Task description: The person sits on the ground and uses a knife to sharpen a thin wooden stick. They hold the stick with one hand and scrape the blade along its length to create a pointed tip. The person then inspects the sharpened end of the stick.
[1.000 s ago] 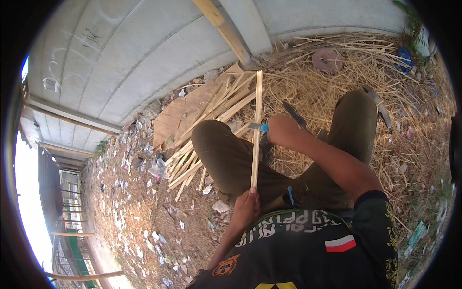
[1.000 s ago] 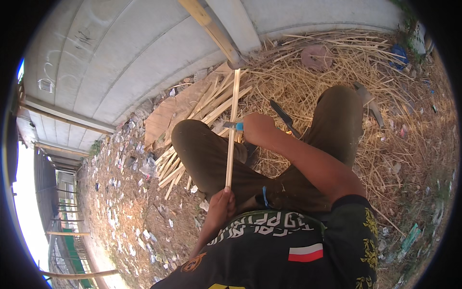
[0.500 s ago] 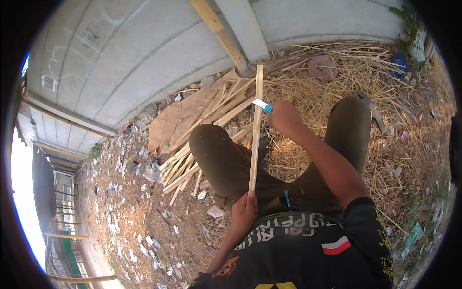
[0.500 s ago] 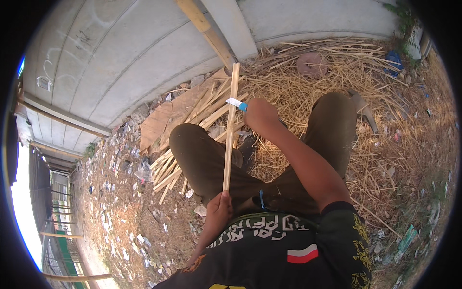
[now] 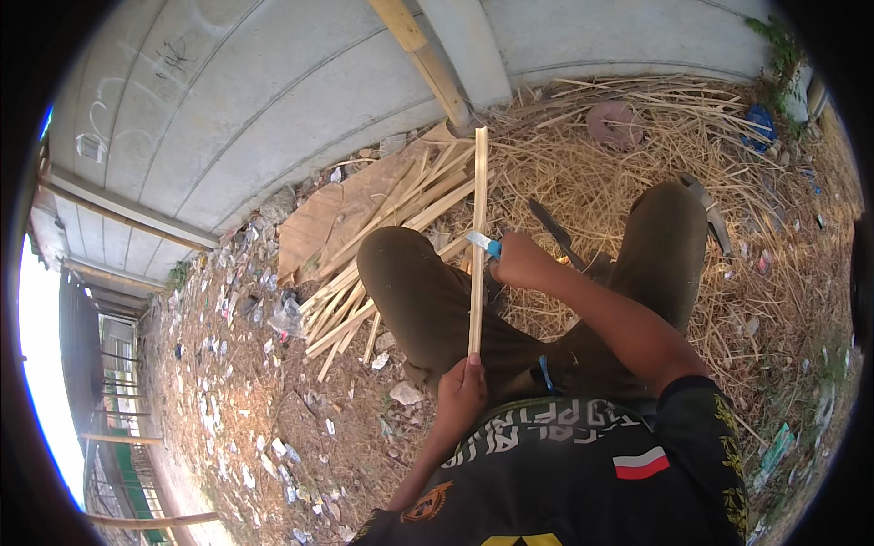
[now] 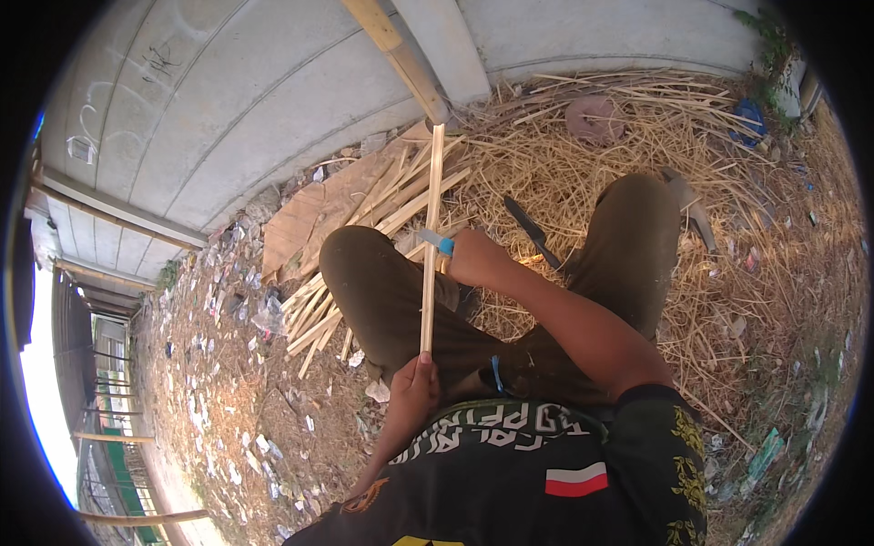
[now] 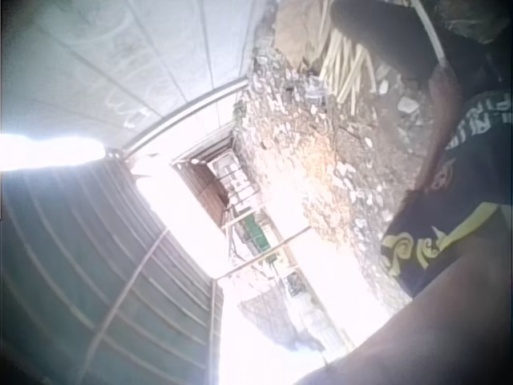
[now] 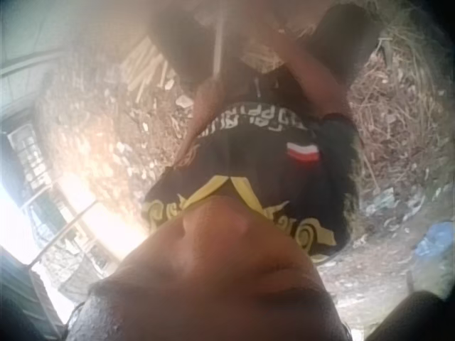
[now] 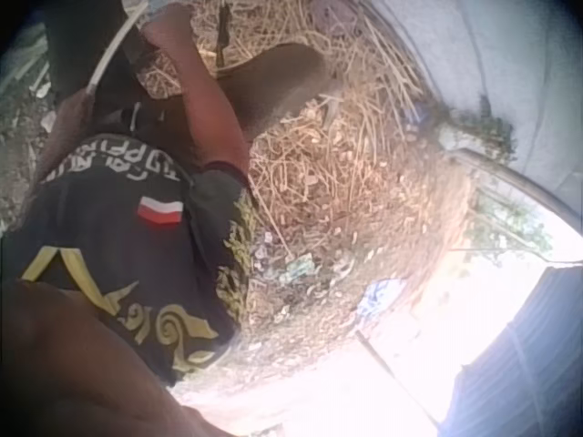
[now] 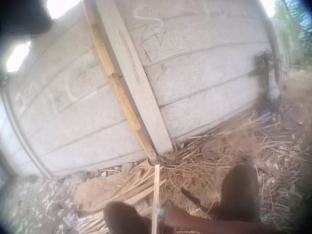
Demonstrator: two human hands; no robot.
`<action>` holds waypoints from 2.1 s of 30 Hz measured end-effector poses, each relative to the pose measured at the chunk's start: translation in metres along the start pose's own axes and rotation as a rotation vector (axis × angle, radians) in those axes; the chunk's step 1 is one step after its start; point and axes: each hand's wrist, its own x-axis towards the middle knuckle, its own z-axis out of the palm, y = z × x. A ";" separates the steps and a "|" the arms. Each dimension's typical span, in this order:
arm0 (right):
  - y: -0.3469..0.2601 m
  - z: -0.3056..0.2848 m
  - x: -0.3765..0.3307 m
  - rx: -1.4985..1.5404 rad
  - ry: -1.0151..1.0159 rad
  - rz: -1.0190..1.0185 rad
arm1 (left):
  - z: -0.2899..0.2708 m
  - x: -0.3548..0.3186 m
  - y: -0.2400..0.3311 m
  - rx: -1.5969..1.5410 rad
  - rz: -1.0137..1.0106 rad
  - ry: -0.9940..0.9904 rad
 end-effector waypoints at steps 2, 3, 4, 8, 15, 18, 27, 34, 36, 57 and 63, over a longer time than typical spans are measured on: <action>-0.005 -0.008 0.001 0.038 0.121 -0.029 | -0.002 -0.001 0.003 -0.059 -0.069 -0.008; -0.007 -0.014 0.003 0.058 0.181 -0.044 | -0.002 -0.001 0.002 -0.044 -0.041 -0.019; -0.006 -0.024 0.005 0.078 0.172 -0.031 | -0.001 -0.001 -0.001 -0.029 -0.012 -0.032; 0.002 -0.036 0.010 0.134 0.275 0.021 | 0.003 -0.002 -0.001 -0.080 0.040 -0.069; -0.003 -0.017 0.005 0.131 0.184 0.026 | -0.007 -0.003 0.009 -0.159 -0.096 -0.132; 0.016 -0.011 0.017 0.191 0.136 -0.059 | -0.006 -0.004 0.007 -0.174 -0.098 -0.137; -0.004 -0.043 0.008 0.185 0.304 -0.163 | -0.007 -0.005 0.007 -0.139 -0.030 -0.125; -0.006 -0.062 0.010 0.099 0.348 0.031 | 0.009 -0.007 0.002 0.314 0.261 0.130; -0.005 -0.057 0.013 0.014 0.363 0.092 | 0.011 -0.007 0.003 0.388 0.297 0.159; 0.002 -0.039 0.006 0.273 0.264 -0.085 | 0.004 -0.004 -0.002 0.237 0.189 0.091; 0.005 -0.049 0.007 0.173 0.346 -0.055 | 0.002 -0.015 0.017 0.425 0.262 0.090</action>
